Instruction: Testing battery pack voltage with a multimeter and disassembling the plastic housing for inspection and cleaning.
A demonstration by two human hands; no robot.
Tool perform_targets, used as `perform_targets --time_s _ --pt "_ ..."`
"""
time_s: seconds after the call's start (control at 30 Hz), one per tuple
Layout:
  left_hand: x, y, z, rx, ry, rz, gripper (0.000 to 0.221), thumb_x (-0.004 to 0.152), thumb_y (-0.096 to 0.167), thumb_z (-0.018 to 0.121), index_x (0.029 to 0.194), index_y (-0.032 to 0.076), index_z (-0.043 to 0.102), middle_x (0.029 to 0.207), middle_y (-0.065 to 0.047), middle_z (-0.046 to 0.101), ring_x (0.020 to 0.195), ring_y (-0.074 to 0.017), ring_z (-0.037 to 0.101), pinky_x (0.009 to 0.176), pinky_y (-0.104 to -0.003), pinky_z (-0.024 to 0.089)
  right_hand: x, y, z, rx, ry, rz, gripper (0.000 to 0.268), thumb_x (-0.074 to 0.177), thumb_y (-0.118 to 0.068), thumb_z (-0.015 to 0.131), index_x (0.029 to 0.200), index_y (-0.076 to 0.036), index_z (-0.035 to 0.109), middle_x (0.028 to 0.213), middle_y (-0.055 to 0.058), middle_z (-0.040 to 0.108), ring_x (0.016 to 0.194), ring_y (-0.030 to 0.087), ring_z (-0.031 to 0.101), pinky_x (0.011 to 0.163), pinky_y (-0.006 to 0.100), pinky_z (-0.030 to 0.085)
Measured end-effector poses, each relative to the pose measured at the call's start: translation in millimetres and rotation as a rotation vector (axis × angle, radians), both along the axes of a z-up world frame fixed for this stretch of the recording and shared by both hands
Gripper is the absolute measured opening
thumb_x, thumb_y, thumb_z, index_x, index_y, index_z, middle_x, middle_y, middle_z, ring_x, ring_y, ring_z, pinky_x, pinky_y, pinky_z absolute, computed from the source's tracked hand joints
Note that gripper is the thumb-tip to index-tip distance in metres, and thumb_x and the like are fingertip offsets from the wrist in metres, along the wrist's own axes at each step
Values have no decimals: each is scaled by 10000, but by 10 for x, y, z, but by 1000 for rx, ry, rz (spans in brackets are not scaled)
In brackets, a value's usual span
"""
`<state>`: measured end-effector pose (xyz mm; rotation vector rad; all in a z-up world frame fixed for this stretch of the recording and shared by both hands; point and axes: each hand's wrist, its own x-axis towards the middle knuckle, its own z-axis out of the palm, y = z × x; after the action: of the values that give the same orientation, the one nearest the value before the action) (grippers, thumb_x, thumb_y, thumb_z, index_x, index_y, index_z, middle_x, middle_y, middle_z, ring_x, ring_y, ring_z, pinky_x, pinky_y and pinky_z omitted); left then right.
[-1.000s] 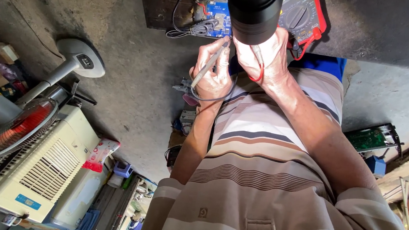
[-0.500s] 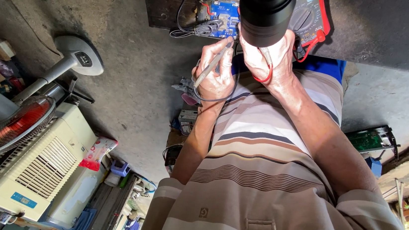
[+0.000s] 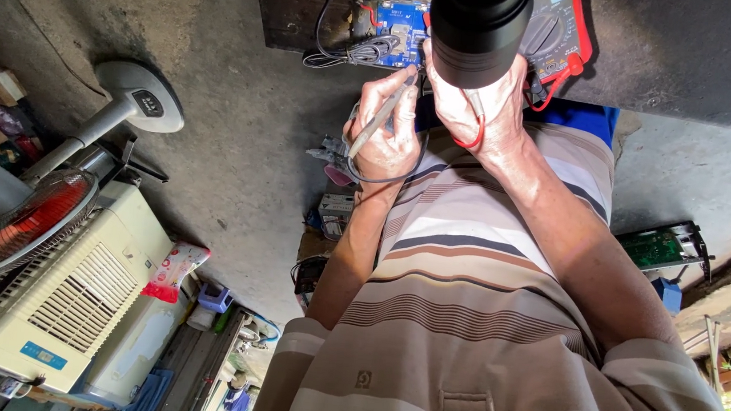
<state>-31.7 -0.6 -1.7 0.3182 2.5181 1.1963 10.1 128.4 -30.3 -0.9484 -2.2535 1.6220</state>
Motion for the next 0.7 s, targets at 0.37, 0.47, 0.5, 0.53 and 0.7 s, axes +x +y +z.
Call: perform_targets --time_s 0.37,0.47,0.5,0.53,0.7 --pt "12 11 1 12 16 1 140 1023 217 646 1136 170 714 1059 -35 791 986 -261 763 827 -345 631 -14 -36 6 -40 -101 -47 240 995 -172 782 1063 19 654 970 138 712 857 183 612 798 340 532" --pt "8 29 18 9 18 3 139 1019 221 651 1131 169 715 1057 -32 791 987 -256 763 828 -342 630 -10 -18 1 -50 -131 -62 272 989 -191 786 1091 17 643 999 140 709 887 182 613 814 334 531" --pt "8 30 28 0 19 4 140 1017 228 653 1130 172 715 1058 -27 791 989 -252 762 830 -340 629 -8 -15 1 -55 -146 -69 290 986 -201 788 1104 17 638 1013 141 707 901 181 614 822 331 530" --pt "10 27 16 0 19 4 140 1017 228 653 1130 172 715 1058 -27 791 989 -252 762 830 -340 629 -8 -15 -2 -55 -146 -69 290 986 -201 788 1104 17 638 1013 141 707 901 181 614 822 331 530" --pt "15 18 1 1 15 6 137 1013 222 655 1128 180 715 1053 -21 792 981 -251 760 821 -332 630 4 -27 -7 -81 -208 -94 362 974 -240 794 1159 15 616 1070 144 701 960 179 618 855 318 527"
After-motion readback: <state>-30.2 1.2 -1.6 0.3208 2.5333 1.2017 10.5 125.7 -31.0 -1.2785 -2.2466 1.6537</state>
